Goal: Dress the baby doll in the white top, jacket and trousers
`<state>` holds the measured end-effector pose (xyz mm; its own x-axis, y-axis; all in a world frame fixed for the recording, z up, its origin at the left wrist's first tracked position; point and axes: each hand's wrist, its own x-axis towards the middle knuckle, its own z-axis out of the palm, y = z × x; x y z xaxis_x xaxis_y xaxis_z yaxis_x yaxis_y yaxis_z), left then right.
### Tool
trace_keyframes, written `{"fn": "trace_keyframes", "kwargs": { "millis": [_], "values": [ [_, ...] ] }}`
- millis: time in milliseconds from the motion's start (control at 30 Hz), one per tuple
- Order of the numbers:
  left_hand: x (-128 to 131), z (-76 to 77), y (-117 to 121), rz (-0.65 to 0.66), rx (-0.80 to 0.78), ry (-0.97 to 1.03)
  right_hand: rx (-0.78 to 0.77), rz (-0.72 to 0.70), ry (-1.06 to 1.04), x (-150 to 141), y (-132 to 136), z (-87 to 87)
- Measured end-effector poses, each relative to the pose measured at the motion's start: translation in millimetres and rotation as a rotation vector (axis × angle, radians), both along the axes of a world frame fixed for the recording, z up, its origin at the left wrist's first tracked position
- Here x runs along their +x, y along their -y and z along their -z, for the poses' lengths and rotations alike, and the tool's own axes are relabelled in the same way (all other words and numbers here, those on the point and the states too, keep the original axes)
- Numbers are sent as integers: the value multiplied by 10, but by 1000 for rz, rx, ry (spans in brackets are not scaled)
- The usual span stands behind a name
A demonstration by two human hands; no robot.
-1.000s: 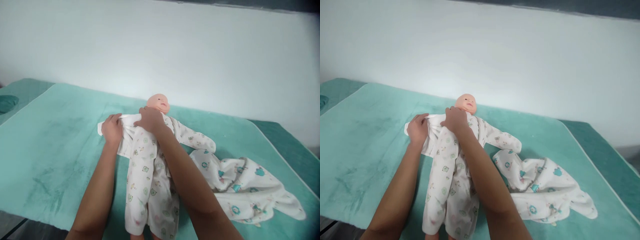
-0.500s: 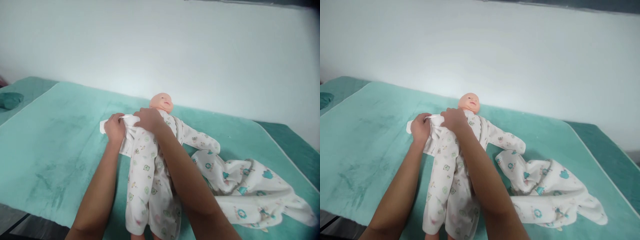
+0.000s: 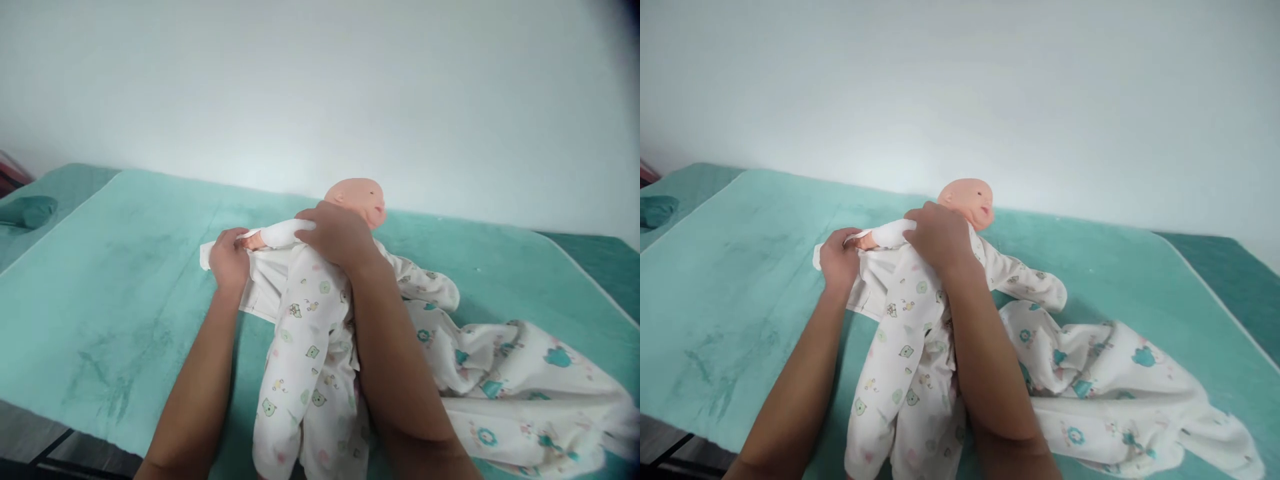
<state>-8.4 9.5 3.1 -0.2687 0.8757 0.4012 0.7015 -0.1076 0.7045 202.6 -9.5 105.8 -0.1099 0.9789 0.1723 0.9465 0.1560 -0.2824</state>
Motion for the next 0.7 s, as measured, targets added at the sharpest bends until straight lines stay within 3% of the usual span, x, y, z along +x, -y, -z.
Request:
{"fn": "trace_keyframes", "kwargs": {
  "millis": [133,267,333,467,600,700],
  "values": [
    [-17,21,-11,-47,-65,-37,25,63,-28,36,55,-73],
    [13,-41,11,-45,179,-166,9,-57,11,-58,33,-24],
    [48,-81,34,12,210,-301,-7,-141,29,-113,17,18],
    [80,-77,49,123,5,-503,-16,-219,4,-157,2,51],
    [29,-19,24,1,-187,-480,28,-211,-192,-67,0,79],
    [18,-7,27,-59,-180,-472,96,-53,-367,119,53,218]
  ]
}}
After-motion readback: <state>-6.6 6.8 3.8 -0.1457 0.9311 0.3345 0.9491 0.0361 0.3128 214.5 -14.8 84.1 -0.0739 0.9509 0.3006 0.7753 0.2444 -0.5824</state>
